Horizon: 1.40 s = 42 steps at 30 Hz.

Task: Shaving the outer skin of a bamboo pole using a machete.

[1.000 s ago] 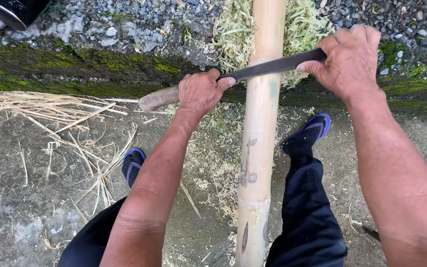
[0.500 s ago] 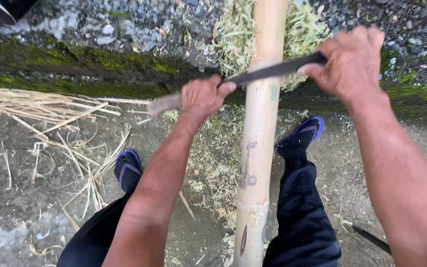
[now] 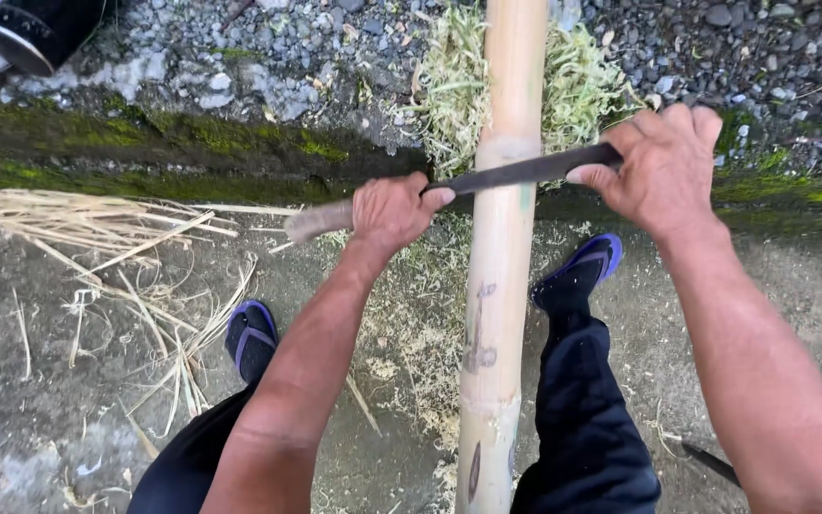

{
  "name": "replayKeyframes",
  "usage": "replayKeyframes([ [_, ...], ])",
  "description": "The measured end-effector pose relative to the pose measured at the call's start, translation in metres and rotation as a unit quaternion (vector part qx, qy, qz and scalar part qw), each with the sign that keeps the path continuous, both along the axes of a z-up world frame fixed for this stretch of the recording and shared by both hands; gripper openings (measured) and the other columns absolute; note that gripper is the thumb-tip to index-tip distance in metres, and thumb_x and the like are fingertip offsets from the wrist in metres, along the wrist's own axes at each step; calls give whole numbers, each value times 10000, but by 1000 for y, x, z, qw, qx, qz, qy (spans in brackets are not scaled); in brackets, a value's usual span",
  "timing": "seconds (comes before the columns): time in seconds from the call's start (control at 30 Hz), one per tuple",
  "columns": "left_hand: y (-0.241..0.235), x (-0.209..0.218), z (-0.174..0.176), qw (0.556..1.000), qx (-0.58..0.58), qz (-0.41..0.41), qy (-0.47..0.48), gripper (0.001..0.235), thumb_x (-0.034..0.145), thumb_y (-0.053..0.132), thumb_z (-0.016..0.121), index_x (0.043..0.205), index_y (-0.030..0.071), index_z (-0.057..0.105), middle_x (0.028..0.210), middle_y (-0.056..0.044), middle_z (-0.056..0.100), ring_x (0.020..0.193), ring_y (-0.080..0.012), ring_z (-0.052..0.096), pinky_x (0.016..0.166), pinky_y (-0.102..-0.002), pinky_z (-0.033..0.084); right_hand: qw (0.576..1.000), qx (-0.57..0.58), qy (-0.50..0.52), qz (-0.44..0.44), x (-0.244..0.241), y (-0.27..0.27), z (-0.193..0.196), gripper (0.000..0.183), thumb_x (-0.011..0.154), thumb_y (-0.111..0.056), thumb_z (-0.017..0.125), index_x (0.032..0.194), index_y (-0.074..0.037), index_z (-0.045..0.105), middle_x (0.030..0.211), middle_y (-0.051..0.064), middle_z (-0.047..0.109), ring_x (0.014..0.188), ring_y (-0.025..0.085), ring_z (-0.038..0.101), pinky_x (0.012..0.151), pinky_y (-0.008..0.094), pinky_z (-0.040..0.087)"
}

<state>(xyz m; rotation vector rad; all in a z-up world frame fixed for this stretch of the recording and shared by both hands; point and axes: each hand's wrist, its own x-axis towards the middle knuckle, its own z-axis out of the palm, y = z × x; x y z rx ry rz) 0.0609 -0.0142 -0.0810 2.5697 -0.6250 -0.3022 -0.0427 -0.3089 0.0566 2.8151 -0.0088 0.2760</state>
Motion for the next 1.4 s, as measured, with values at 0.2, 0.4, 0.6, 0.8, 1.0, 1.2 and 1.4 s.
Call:
replayKeyframes([
  [0.2,-6,8,-6,1000,-4,9,-25,787,835,901,228,715,219,603,544,75,430,475,-124,456,490,-393,451,997,27,-47,55,13,-27,-9,443,875,-608,775,1032,-194,794,924,-7,637,1017,194,468,1080,395,309],
  [0.4,14,-35,-8,1000,-15,5,-25,784,839,876,275,759,194,654,553,30,511,523,-169,551,549,-438,487,996,-5,-55,64,-30,2,-7,492,834,-653,809,1005,-192,798,922,-15,643,1054,198,483,1130,417,296],
  [0.6,32,-88,-5,1000,10,9,-28,737,859,824,380,810,162,701,554,-26,590,564,-240,621,652,-476,504,998,17,-32,46,-79,22,-18,548,845,-687,790,1042,-176,799,898,-16,620,1031,206,473,1133,415,293],
  [0.8,52,-137,-23,1000,4,3,-29,755,871,834,343,742,164,667,536,1,558,491,-193,556,613,-443,505,999,19,-21,43,-129,39,-27,525,860,-669,779,1067,-187,798,905,-26,615,1024,197,468,1089,407,304],
  [1.0,73,-194,-51,1000,23,-19,3,779,853,855,132,690,221,554,516,54,417,422,-107,413,464,-406,481,997,66,-1,30,-183,72,-25,538,783,-643,786,1061,-183,802,924,-23,614,1009,199,485,1033,404,323],
  [1.2,102,-259,-49,999,29,-41,-6,810,882,844,116,654,204,555,485,40,413,401,-132,398,595,-408,494,992,124,0,11,-242,102,-23,528,753,-615,781,1017,-159,795,856,6,597,947,225,520,991,416,359],
  [1.4,95,-235,-9,996,56,-59,48,776,884,817,228,741,174,637,490,32,424,410,-122,420,551,-408,502,985,173,-21,14,-247,88,-48,554,714,-642,704,1003,-176,786,863,6,607,944,232,531,971,421,358],
])
